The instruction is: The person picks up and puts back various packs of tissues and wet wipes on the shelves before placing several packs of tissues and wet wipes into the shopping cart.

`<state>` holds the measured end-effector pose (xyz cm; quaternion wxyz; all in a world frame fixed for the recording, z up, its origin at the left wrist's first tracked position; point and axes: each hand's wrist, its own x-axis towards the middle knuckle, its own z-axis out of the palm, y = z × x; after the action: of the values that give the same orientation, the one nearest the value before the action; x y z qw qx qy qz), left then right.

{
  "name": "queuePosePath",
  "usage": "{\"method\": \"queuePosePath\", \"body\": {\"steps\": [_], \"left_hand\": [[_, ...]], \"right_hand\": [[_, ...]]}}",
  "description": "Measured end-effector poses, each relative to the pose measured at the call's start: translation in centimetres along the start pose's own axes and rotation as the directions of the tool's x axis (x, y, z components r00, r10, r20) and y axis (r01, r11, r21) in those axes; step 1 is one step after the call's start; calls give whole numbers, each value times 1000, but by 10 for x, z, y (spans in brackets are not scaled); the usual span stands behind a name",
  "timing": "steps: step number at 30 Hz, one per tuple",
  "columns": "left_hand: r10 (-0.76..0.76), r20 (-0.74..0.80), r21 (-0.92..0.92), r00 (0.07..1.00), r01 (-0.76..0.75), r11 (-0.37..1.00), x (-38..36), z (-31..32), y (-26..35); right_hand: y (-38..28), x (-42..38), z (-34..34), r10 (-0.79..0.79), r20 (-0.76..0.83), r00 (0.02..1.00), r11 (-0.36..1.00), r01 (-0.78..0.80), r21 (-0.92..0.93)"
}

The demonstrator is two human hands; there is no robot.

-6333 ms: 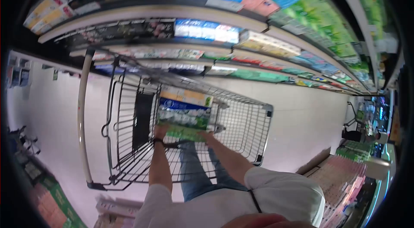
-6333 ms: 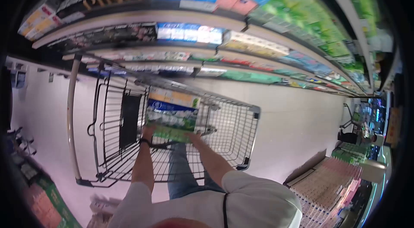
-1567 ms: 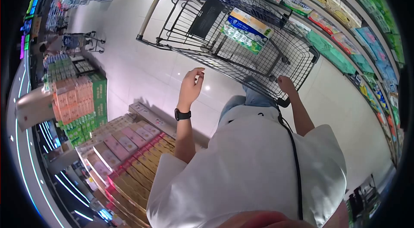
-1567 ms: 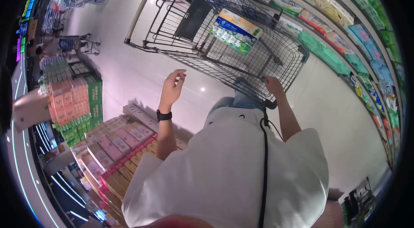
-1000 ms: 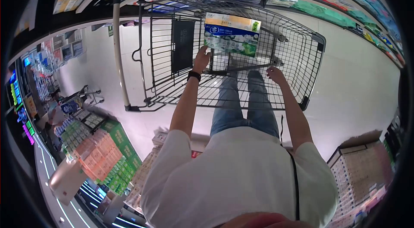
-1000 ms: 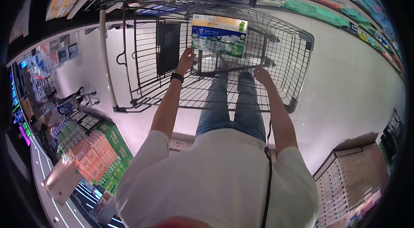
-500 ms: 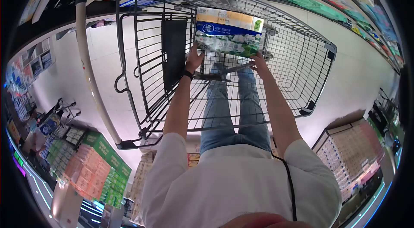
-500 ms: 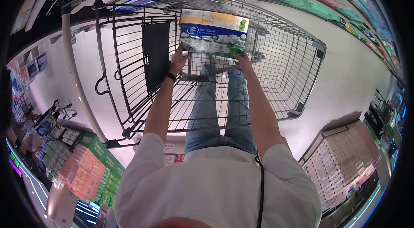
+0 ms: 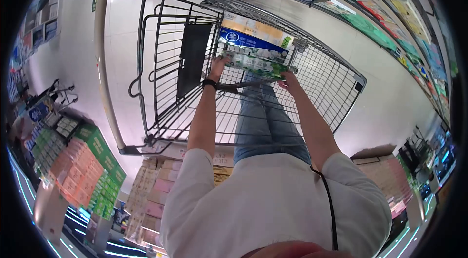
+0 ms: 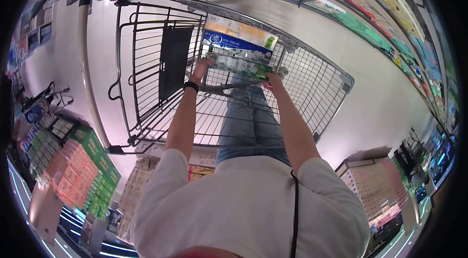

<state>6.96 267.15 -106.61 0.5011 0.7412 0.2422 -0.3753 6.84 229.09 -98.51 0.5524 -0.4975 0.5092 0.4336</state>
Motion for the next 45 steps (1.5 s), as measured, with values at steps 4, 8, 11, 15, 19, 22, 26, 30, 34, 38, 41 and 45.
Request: {"method": "queuePosePath", "body": {"steps": [4, 8, 11, 15, 19, 22, 26, 30, 34, 38, 41, 45], "left_hand": [[-136, 13, -114, 991, 136, 984, -27, 36, 34], [-135, -130, 91, 982, 147, 985, -69, 63, 91], [6, -236, -378, 972, -97, 921, -111, 78, 125], [161, -326, -432, 932, -298, 851, -206, 88, 225], [387, -405, -402, 828, -541, 738, -282, 127, 294], [565, -416, -321, 712, -697, 642, -356, 177, 344], [776, -369, -176, 511, -858, 482, -435, 277, 382], [848, -253, -257, 466, -877, 406, -477, 354, 387], [858, -101, -322, 504, -833, 451, -518, 410, 412], [920, -112, -240, 375, -909, 341, -546, 419, 432], [924, -180, -231, 337, -928, 293, -532, 404, 448], [913, -266, -214, 309, -943, 256, -511, 387, 494]], "right_hand": [[-9, -22, -41, -4, -22, 1000, 999, 3, -52], [-14, -59, -68, -107, -48, 993, 994, 107, -17], [-30, -112, -82, -204, -66, 977, 979, 205, 8], [-63, -201, -116, -422, -12, 907, 907, 422, 20], [-70, -293, -185, -704, -38, 709, 701, 702, 123], [-46, -354, -258, -839, -69, 539, 533, 841, 94], [26, -434, -368, -885, -209, 415, 385, 907, 169], [119, -473, -430, -858, -361, 364, 301, 928, 219], [163, -501, -475, -778, -537, 326, 237, 944, 230], [144, -521, -487, -773, -602, 203, 90, 973, 213], [104, -513, -491, -806, -570, 161, 41, 975, 217], [37, -495, -489, -871, -472, 139, 7, 963, 271]]}}
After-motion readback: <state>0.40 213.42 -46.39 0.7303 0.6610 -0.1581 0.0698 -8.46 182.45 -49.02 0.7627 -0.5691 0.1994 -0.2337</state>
